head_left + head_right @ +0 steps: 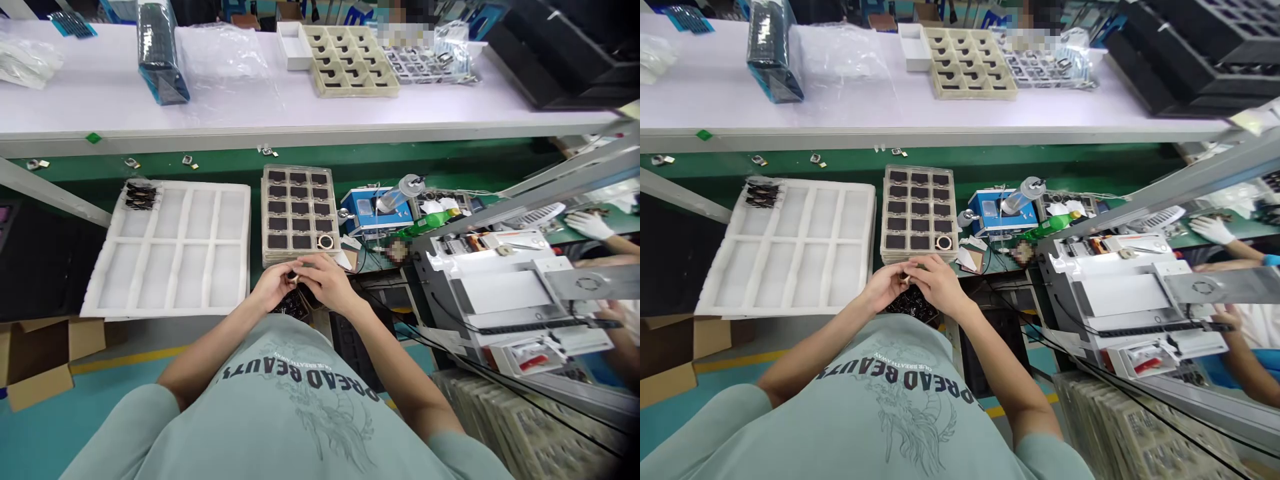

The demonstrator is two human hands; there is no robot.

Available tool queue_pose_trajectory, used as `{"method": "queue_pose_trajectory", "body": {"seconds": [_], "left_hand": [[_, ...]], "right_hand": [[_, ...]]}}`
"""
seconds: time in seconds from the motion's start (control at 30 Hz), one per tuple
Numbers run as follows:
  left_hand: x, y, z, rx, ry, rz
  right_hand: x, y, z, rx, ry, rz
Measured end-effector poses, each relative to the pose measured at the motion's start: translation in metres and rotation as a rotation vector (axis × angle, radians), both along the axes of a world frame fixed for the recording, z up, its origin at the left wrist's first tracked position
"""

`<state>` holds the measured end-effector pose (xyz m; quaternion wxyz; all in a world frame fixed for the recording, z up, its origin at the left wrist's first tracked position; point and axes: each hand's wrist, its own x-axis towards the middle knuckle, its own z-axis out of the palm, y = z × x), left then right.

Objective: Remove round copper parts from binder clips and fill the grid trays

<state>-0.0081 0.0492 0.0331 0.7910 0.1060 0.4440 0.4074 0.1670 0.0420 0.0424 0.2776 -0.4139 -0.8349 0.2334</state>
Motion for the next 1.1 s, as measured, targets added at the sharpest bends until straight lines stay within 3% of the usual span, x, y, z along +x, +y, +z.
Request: {"method": "queue_pose_trajectory", "body": {"seconds": [0.1, 0.23, 0.33, 0.43, 0.53, 0.6, 0.67, 0.73, 0.83, 0.97, 1.1], "left_hand": [[0.0, -0.001, -0.002, -0.037, -0.059, -0.102], [-0.025, -0.009, -0.008, 0.02, 0.006, -0.306], [-0.07, -0.014, -0.017, 0.161, 0.231, -0.347], [-0.145, -0.005, -0.029, 0.275, 0.524, -0.377], [-0.238, 0.021, -0.043, 0.464, 1.12, -0.363], [-0.297, 0.043, -0.049, 0.447, 1.573, -0.206], [-0.345, 0.065, -0.049, 0.402, 1.815, -0.137], [-0.378, 0.088, -0.046, 0.42, 1.932, -0.151], [-0.404, 0.124, -0.04, 0.544, 1.998, -0.269], [-0.418, 0.169, -0.036, 0.763, 1.954, -0.525], [-0.437, 0.207, -0.044, 0.873, 1.926, -0.676]], "right_hand": [[0.0, 0.007, 0.006, 0.007, -0.016, 0.04], [0.022, 0.054, 0.006, 0.093, -0.178, -0.242], [0.039, 0.1, 0.001, 0.137, -0.377, -0.396], [0.046, 0.128, -0.009, 0.127, -0.546, -0.382], [0.046, 0.128, -0.022, 0.169, -0.621, -0.323], [0.046, 0.118, -0.032, 0.243, -0.608, -0.324], [0.046, 0.107, -0.042, 0.326, -0.569, -0.388], [0.045, 0.099, -0.053, 0.38, -0.516, -0.452], [0.041, 0.091, -0.064, 0.386, -0.45, -0.448], [0.031, 0.082, -0.063, 0.324, -0.403, -0.441], [0.02, 0.086, -0.059, 0.255, -0.321, -0.59]]}}
